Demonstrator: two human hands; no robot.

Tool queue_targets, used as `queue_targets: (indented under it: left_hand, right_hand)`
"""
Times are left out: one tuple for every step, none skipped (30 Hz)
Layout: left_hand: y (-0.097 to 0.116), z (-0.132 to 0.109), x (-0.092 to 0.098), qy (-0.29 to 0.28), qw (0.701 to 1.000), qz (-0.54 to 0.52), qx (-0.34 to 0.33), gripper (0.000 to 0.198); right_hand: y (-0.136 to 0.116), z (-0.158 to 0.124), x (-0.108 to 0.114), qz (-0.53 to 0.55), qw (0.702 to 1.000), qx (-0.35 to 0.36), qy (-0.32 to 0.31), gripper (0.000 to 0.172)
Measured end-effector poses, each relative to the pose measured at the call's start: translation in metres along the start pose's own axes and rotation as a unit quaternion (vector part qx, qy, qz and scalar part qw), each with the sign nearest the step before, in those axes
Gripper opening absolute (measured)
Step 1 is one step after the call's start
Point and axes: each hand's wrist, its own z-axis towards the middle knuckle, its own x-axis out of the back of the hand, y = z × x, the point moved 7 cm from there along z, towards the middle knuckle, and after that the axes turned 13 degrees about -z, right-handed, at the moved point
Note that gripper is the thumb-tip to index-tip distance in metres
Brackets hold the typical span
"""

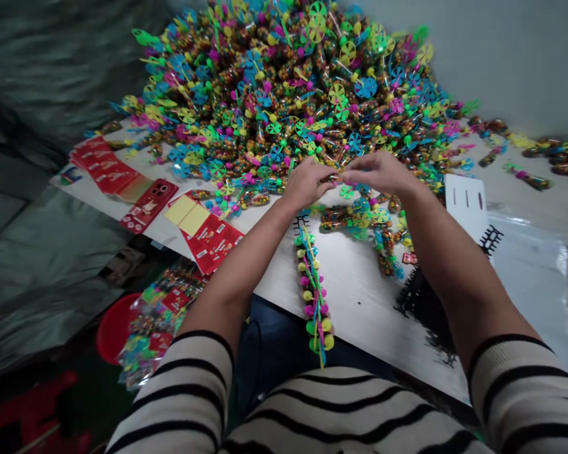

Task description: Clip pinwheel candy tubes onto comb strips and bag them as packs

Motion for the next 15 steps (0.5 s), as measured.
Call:
queue_targets:
  left_hand:
    - [-0.001, -0.005, 0.009, 0.027, 1.000, -0.009, 0.009, 0.022]
    - [-0.004, -0.012, 0.018, 0.054, 0.998, -0.020, 0.022, 0.021]
    - [-0.008, -0.021, 0.027, 0.078, 0.996, -0.033, 0.040, 0.021]
    - [-0.014, -0.032, 0.034, 0.099, 0.992, -0.051, 0.061, 0.022]
    - [-0.020, -0.045, 0.039, 0.116, 0.987, -0.076, 0.085, 0.024]
    - [-0.026, -0.058, 0.042, 0.129, 0.979, -0.109, 0.110, 0.026]
    - [-0.031, -0.071, 0.043, 0.141, 0.970, -0.150, 0.132, 0.028]
    - [-0.035, -0.084, 0.042, 0.150, 0.958, -0.193, 0.151, 0.029]
    - [-0.038, -0.096, 0.040, 0.158, 0.944, -0.236, 0.166, 0.029]
    - [-0.039, -0.106, 0.037, 0.162, 0.931, -0.273, 0.178, 0.029]
    - [-0.039, -0.116, 0.034, 0.165, 0.921, -0.300, 0.189, 0.028]
    - [-0.039, -0.125, 0.032, 0.170, 0.913, -0.315, 0.199, 0.027]
    - [-0.039, -0.134, 0.031, 0.178, 0.908, -0.318, 0.208, 0.026]
    - [-0.039, -0.142, 0.032, 0.191, 0.906, -0.311, 0.215, 0.025]
    - [-0.038, -0.150, 0.033, 0.208, 0.906, -0.296, 0.218, 0.024]
  right_hand:
    - [0.010, 0.001, 0.005, 0.009, 1.000, -0.017, 0.020, 0.030]
    - [0.021, 0.002, 0.006, -0.004, 0.999, -0.036, 0.037, 0.030]
    - [0.032, 0.002, 0.004, -0.037, 0.997, -0.054, 0.042, 0.027]
    - [0.040, 0.003, -0.003, -0.084, 0.994, -0.061, 0.031, 0.021]
    - [0.045, 0.003, -0.014, -0.137, 0.989, -0.055, 0.002, 0.016]
    - [0.048, 0.003, -0.027, -0.193, 0.980, -0.040, -0.033, 0.014]
    - [0.049, 0.003, -0.040, -0.243, 0.967, -0.022, -0.068, 0.017]
    - [0.049, 0.003, -0.052, -0.282, 0.955, -0.005, -0.094, 0.019]
    - [0.047, 0.002, -0.060, -0.310, 0.944, 0.007, -0.112, 0.021]
    - [0.045, 0.002, -0.064, -0.328, 0.937, 0.013, -0.118, 0.022]
    - [0.042, 0.002, -0.064, -0.336, 0.935, 0.014, -0.113, 0.023]
    - [0.037, 0.001, -0.061, -0.333, 0.938, 0.016, -0.096, 0.024]
    - [0.031, -0.001, -0.054, -0.319, 0.945, 0.018, -0.064, 0.025]
    - [0.023, -0.005, -0.044, -0.294, 0.955, 0.020, -0.021, 0.026]
    - [0.013, -0.011, -0.033, -0.254, 0.967, 0.020, 0.026, 0.026]
